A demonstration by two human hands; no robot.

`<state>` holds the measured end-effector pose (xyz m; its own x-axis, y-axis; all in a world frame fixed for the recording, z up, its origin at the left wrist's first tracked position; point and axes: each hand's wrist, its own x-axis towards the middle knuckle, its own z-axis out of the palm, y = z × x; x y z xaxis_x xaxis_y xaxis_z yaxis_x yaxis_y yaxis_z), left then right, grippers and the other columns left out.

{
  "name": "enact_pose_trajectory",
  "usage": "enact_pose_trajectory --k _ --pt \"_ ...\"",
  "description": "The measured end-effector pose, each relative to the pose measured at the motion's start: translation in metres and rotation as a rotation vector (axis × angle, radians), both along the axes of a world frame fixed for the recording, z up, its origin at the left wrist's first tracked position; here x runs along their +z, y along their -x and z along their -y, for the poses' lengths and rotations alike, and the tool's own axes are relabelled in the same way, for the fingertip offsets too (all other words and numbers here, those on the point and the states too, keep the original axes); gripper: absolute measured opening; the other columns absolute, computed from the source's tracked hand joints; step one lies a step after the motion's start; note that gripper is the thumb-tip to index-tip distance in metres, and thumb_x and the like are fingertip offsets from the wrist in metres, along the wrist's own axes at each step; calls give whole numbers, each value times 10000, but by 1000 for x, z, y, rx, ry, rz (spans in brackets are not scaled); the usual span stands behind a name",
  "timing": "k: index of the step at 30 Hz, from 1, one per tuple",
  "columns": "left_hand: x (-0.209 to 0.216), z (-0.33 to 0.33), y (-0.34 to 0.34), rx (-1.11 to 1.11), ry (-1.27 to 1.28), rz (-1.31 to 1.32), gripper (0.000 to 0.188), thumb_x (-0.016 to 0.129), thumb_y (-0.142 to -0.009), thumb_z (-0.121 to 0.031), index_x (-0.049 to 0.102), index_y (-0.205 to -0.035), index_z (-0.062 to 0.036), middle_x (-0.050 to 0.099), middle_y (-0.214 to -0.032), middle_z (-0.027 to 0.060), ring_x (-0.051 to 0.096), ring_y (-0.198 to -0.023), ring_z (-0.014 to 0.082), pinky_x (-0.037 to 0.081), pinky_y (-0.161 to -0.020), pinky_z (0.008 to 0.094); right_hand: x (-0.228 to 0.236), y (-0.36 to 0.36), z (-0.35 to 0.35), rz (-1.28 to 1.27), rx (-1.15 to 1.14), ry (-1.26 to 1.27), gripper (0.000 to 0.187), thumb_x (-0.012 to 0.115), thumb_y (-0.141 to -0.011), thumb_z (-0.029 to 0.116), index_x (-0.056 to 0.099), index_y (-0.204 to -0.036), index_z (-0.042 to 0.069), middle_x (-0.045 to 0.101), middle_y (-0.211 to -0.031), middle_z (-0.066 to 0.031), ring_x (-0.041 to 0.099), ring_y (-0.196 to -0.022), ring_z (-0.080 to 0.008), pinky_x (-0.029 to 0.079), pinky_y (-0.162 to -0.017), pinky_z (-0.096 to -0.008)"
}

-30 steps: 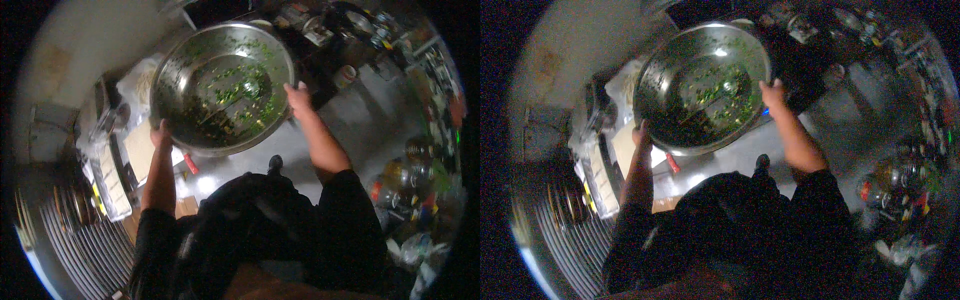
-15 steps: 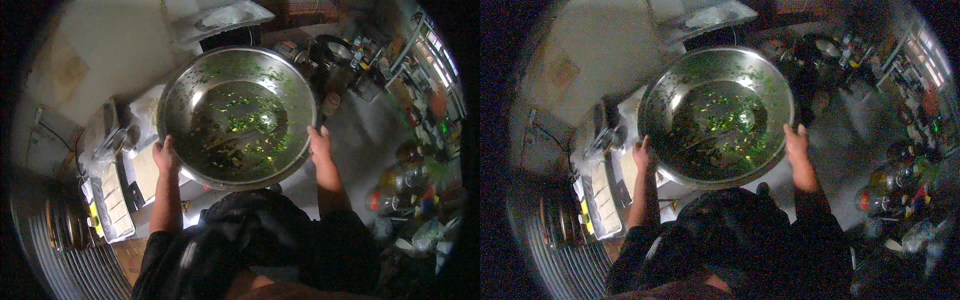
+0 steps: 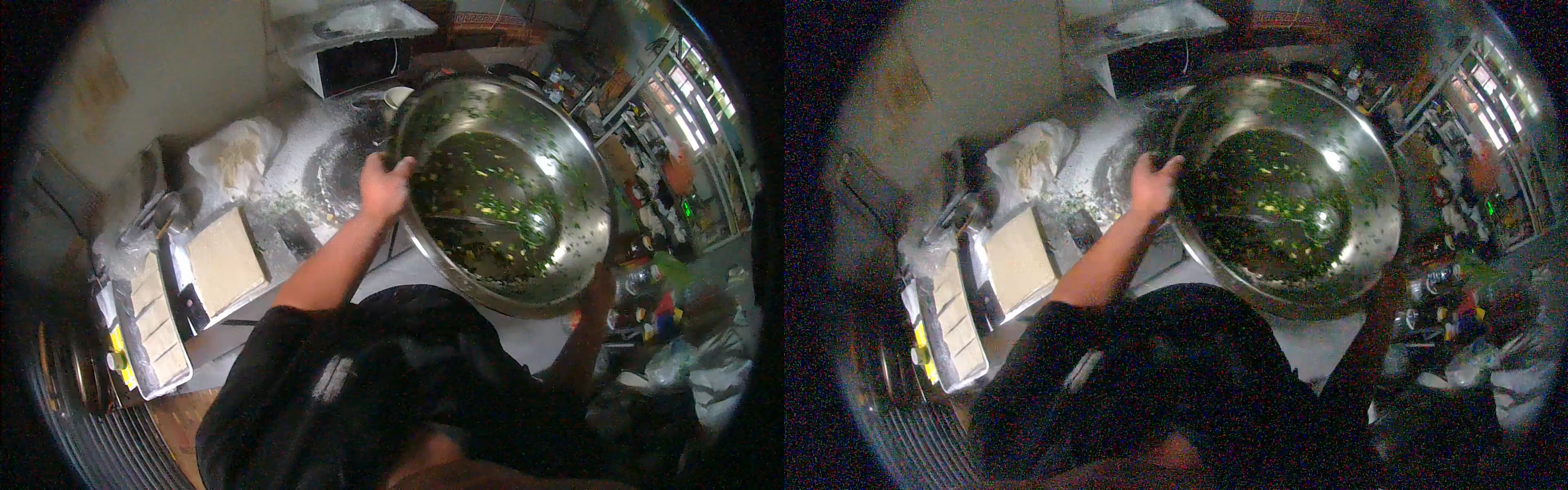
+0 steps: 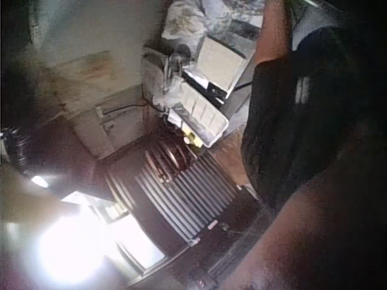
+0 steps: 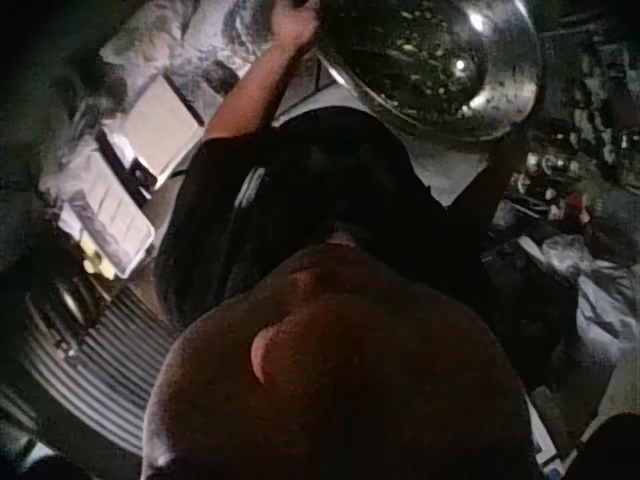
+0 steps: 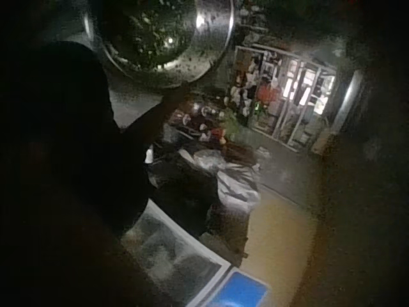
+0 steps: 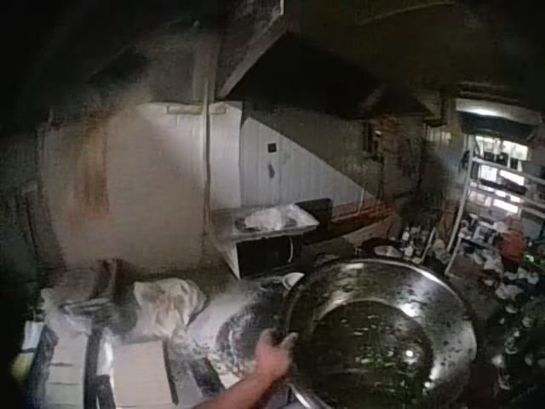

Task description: The person places chopped green vegetables onto square sheets of dough, folds them into packets, and stacks them on a tray. The person then scrapes the work surface clean with a bench scraper.

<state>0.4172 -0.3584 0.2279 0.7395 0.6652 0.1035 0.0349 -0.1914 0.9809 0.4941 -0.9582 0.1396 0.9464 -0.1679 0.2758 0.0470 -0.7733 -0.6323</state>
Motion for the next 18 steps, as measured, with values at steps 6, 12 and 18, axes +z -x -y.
enact_pose_trajectory --k 6,12,18 --pt "1 103 -60 -210 -41 49 454 754 -832 -275 545 -1057 60 670 -965 275 657 -947 431 509 -838 472 51 43 109 -39 -154 349 526 556 -961 454 624 -1212 -3 638 -1073 -180 594 -975 -324 463 -877 -426" --pt "-30 192 -123 -292 -82 -140 483 751 -824 -290 514 -1061 58 658 -957 283 645 -928 461 516 -822 490 48 30 134 -88 -384 -551 509 575 -954 432 621 -1221 0 639 -1089 -174 597 -989 -317 470 -883 -428" --pt "-55 260 -183 -310 -14 -211 516 767 -810 -325 544 -1099 39 660 -978 261 635 -938 467 514 -837 503 62 -46 159 -172 -339 -739 495 593 -948 409 618 -1230 3 639 -1104 -167 600 -1003 -310 477 -890 -431"
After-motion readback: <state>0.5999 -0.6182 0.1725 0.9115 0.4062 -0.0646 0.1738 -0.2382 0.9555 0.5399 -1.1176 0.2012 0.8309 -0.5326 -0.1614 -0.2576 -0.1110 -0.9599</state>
